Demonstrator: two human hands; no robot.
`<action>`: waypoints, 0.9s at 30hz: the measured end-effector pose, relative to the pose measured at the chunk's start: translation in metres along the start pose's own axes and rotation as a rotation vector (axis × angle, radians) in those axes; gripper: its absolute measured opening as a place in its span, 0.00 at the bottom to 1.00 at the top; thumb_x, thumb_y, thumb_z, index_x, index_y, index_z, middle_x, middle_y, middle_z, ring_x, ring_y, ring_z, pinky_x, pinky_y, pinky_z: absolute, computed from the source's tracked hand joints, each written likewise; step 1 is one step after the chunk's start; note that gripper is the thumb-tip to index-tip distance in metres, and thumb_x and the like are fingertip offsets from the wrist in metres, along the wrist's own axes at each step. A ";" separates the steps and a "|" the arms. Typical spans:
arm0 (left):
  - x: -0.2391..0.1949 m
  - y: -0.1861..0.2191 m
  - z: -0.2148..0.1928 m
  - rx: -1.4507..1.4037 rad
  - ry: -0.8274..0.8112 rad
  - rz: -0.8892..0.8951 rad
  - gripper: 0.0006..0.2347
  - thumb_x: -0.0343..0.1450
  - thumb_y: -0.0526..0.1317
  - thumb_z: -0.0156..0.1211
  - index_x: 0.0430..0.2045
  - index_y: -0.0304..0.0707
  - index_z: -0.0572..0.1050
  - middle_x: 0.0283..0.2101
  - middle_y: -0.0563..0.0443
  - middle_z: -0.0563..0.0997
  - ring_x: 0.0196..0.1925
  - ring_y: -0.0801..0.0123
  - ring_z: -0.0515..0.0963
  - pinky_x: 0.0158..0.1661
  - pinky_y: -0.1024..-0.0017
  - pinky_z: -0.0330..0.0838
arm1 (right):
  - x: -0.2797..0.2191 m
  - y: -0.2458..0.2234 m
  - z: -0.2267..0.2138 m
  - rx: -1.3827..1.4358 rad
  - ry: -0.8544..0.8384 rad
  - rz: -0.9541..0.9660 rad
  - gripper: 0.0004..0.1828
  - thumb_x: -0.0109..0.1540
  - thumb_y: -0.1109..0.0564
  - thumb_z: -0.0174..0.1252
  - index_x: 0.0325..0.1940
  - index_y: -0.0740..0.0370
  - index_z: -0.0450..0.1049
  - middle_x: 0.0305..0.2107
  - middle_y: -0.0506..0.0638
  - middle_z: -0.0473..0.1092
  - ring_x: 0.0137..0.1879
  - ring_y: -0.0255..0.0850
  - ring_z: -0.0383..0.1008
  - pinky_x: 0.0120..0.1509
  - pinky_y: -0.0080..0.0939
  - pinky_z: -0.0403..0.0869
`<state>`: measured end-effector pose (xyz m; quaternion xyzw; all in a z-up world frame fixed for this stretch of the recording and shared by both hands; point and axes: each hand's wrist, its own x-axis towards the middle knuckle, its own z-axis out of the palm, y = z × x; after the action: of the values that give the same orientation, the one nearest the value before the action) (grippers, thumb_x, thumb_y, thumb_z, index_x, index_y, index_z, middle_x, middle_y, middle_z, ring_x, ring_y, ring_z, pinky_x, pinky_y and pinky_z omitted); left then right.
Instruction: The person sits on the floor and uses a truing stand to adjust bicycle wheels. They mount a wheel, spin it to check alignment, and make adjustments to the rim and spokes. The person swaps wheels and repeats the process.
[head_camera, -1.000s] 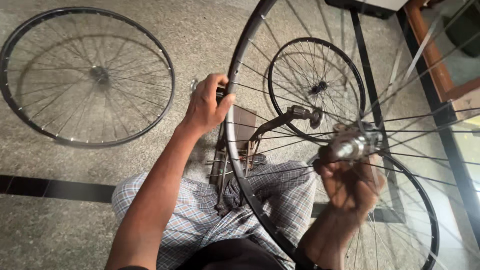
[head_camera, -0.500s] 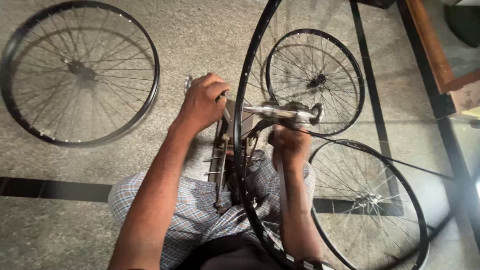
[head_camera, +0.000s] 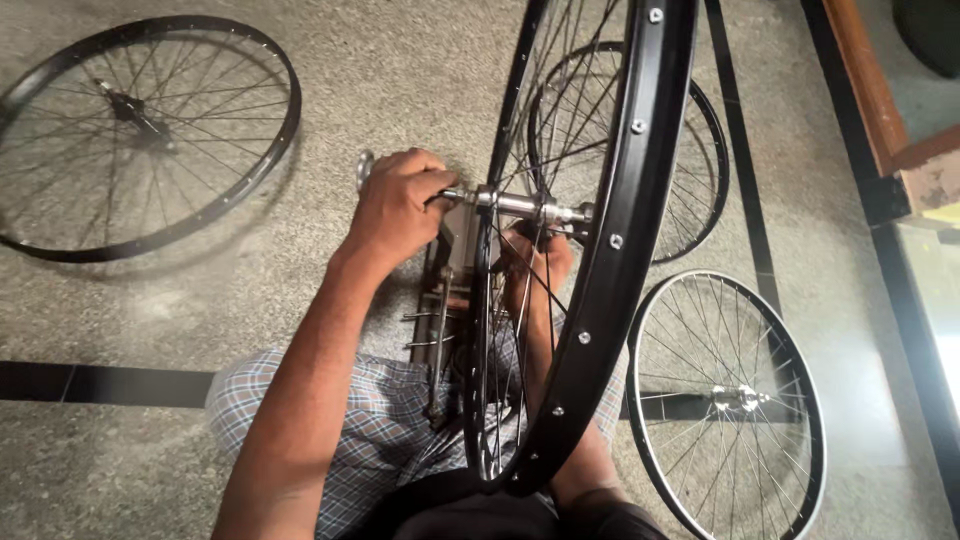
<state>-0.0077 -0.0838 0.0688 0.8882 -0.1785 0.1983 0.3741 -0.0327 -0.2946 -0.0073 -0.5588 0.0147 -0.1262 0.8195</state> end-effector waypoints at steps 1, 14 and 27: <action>0.000 0.001 0.000 0.002 0.014 0.013 0.12 0.64 0.28 0.72 0.39 0.42 0.84 0.45 0.54 0.82 0.48 0.66 0.80 0.58 0.62 0.70 | -0.001 -0.006 0.003 -0.025 0.016 0.017 0.04 0.61 0.63 0.62 0.34 0.63 0.72 0.21 0.44 0.68 0.23 0.32 0.66 0.24 0.35 0.65; 0.001 0.000 -0.005 0.026 -0.020 0.007 0.12 0.63 0.28 0.71 0.39 0.39 0.83 0.44 0.52 0.82 0.46 0.66 0.80 0.55 0.64 0.71 | 0.009 0.010 0.019 -0.067 -0.118 0.066 0.04 0.59 0.65 0.62 0.34 0.64 0.73 0.22 0.47 0.70 0.23 0.33 0.67 0.24 0.35 0.64; 0.000 0.007 -0.012 0.047 0.054 0.023 0.07 0.65 0.31 0.71 0.35 0.36 0.83 0.42 0.51 0.83 0.47 0.61 0.81 0.54 0.59 0.71 | 0.019 0.010 0.020 -0.083 -0.138 0.066 0.05 0.57 0.66 0.63 0.35 0.66 0.73 0.23 0.49 0.71 0.23 0.35 0.67 0.25 0.35 0.64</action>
<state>-0.0130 -0.0798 0.0804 0.8890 -0.1740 0.2306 0.3554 -0.0090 -0.2776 -0.0069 -0.5987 -0.0180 -0.0596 0.7985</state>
